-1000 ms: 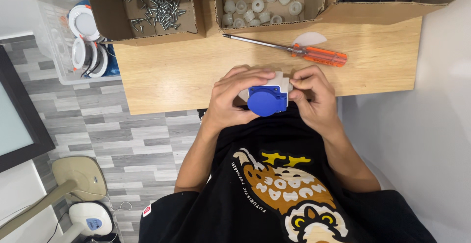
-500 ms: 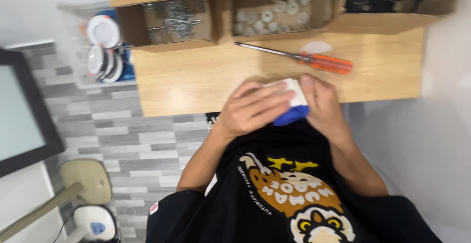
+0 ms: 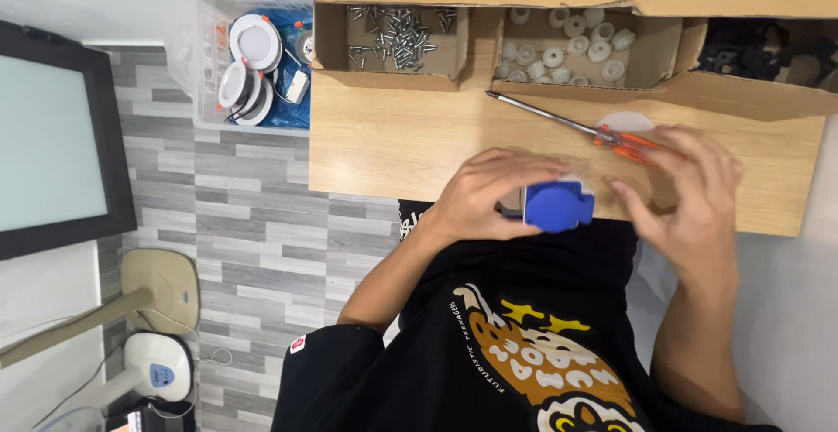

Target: The person assembles a small white electrical box by attaching a blue cover. They pick up screws from a cardboard box and use an orange screwdriver to fasten the cover onto the box, tightening each screw in sequence.

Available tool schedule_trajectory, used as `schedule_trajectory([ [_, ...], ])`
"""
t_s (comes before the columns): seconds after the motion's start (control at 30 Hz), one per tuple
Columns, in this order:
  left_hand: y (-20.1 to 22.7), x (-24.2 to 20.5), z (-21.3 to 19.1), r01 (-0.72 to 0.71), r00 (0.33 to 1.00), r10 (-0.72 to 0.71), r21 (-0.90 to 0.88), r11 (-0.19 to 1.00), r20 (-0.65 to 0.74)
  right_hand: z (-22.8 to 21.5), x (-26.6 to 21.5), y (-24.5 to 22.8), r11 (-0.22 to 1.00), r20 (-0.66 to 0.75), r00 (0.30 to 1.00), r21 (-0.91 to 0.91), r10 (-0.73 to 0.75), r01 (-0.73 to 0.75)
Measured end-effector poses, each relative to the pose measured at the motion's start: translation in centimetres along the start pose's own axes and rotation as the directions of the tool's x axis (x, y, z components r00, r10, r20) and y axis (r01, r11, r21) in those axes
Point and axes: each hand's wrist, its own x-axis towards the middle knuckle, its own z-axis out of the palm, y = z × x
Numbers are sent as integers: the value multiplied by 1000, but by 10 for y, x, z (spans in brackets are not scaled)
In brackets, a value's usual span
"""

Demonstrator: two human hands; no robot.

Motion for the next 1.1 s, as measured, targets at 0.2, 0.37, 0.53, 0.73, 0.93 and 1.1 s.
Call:
schedule_trajectory([
  [0.2,3,4,0,134,985,-142,-87,987,-94,4,-4,15,986,13,997,-153,72,-69],
  [0.37,-2,-1,3,170,980,-175,-54,984,-98,-5,5,-1,974,-34,982,139,186,-180],
  [0.53,-7,-4,5,174,979,-177,-36,984,-105,-16,-4,9,943,-112,979,305,173,-132],
  [0.73,-4,-5,5,214,971,-215,-19,977,-108,-26,9,2,909,-238,969,416,70,36],
  [0.93,-2,-5,3,234,966,-232,1,972,-110,-22,63,-26,905,-358,923,333,-137,264],
  [1.1,-3,-6,4,219,969,-216,12,976,-119,-10,128,-61,877,-229,951,385,-209,286],
])
